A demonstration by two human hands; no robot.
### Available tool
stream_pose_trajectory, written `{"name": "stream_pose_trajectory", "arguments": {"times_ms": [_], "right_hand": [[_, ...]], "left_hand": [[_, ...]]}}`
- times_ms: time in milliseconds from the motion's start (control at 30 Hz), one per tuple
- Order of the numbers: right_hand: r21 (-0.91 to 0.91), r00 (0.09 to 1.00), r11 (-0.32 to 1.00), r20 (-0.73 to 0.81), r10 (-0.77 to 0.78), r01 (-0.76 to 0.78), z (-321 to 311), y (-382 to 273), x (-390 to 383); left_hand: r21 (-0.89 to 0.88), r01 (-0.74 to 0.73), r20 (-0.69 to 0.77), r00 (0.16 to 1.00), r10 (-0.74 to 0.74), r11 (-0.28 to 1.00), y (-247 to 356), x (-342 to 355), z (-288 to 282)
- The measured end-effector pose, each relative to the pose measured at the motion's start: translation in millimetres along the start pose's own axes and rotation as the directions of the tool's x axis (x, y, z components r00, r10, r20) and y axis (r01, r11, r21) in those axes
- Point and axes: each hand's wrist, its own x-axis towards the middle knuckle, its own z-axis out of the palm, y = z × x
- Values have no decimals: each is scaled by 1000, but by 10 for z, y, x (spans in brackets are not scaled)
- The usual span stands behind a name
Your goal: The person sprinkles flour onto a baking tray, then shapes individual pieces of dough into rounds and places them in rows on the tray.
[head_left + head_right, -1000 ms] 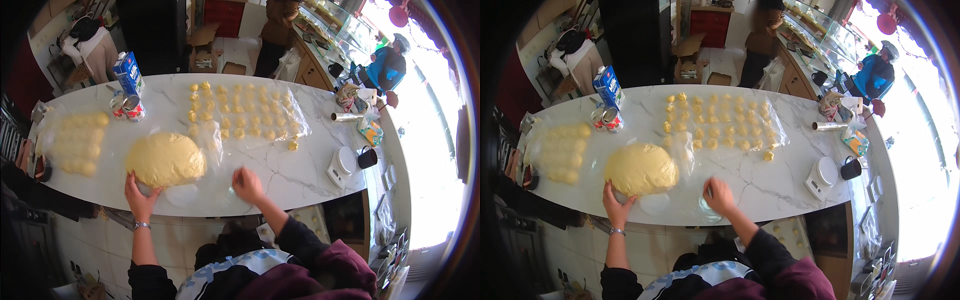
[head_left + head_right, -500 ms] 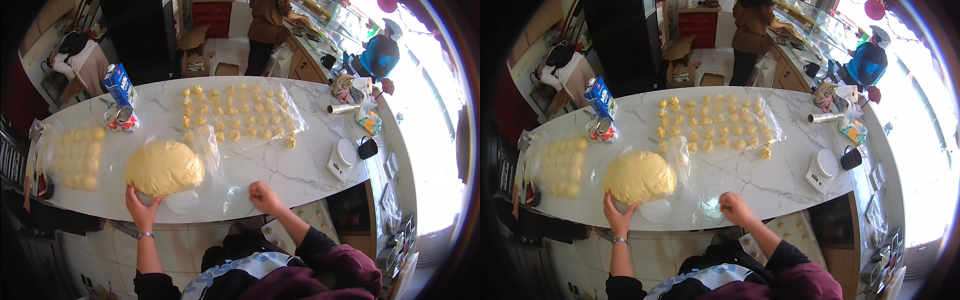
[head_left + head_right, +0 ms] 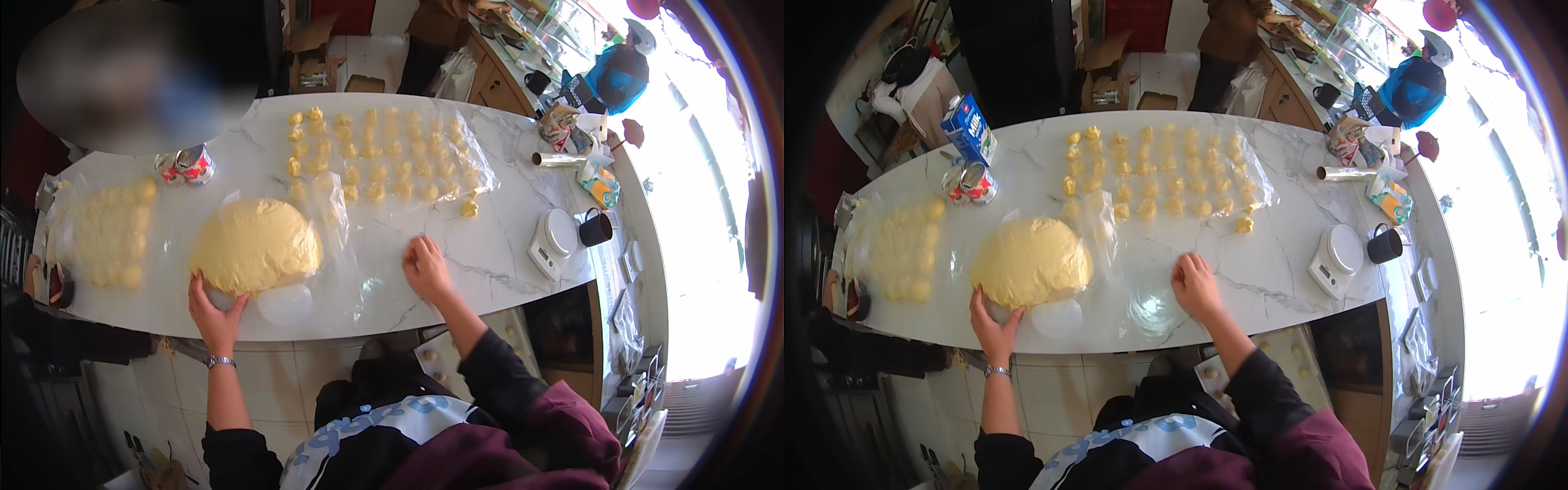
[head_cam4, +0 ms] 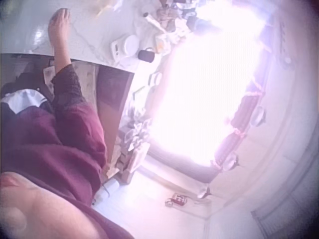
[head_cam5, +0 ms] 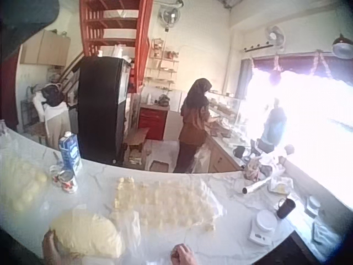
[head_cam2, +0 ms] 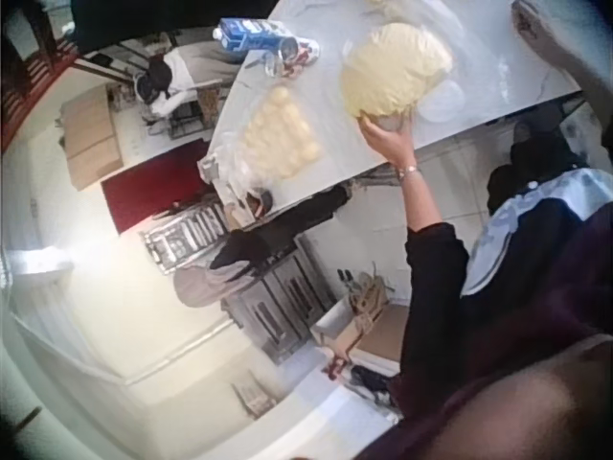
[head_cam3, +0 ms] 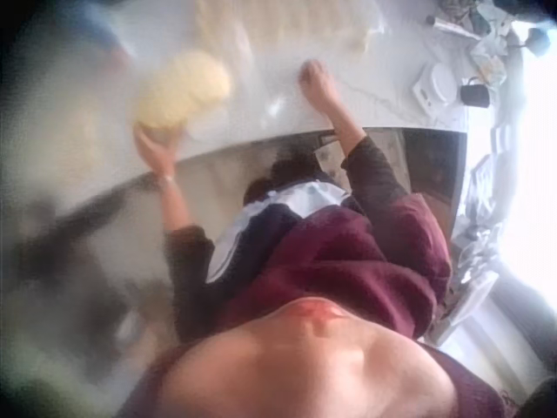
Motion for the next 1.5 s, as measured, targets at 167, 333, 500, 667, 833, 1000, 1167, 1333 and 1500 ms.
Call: {"name": "stream_pose_trajectory", "arguments": {"times_ms": [167,333,500,667,833,1000,1167,1333,1500], "right_hand": [[278,990,959,136,27,-64,245,-373,-254],[221,984,962,109,139,-161,-213,-397,-474],[348,970,907,132,202,-236,-413,-392,-570],[732,745,263,470,473,-629,-421,-292,-2188],[741,71,-173,286,956,-649,-265,662,-4253],[492,-127,60,-338,932,-868,-344,865,-4727],[351,-81,88,-440,894,-932,-348,1109,-4828],[188,32,152,-525,850,-970,-455,1117,-4817],[380,121,481,-672,730,-790,-1093,1080,-3464]], "left_hand": [[-10,-44,-13,999,44,999,-79,21,8],[-15,-58,-28,998,58,998,-127,-5,25],[-66,-54,11,998,55,996,-92,54,146],[-127,-69,33,997,73,990,-437,4,192],[22,-77,105,992,74,997,-420,55,148],[38,-58,96,994,55,998,-348,91,154],[-13,-73,157,985,75,997,-282,139,152],[-41,-63,140,988,68,997,-280,99,153],[14,-56,99,994,54,998,-452,45,109]]}}
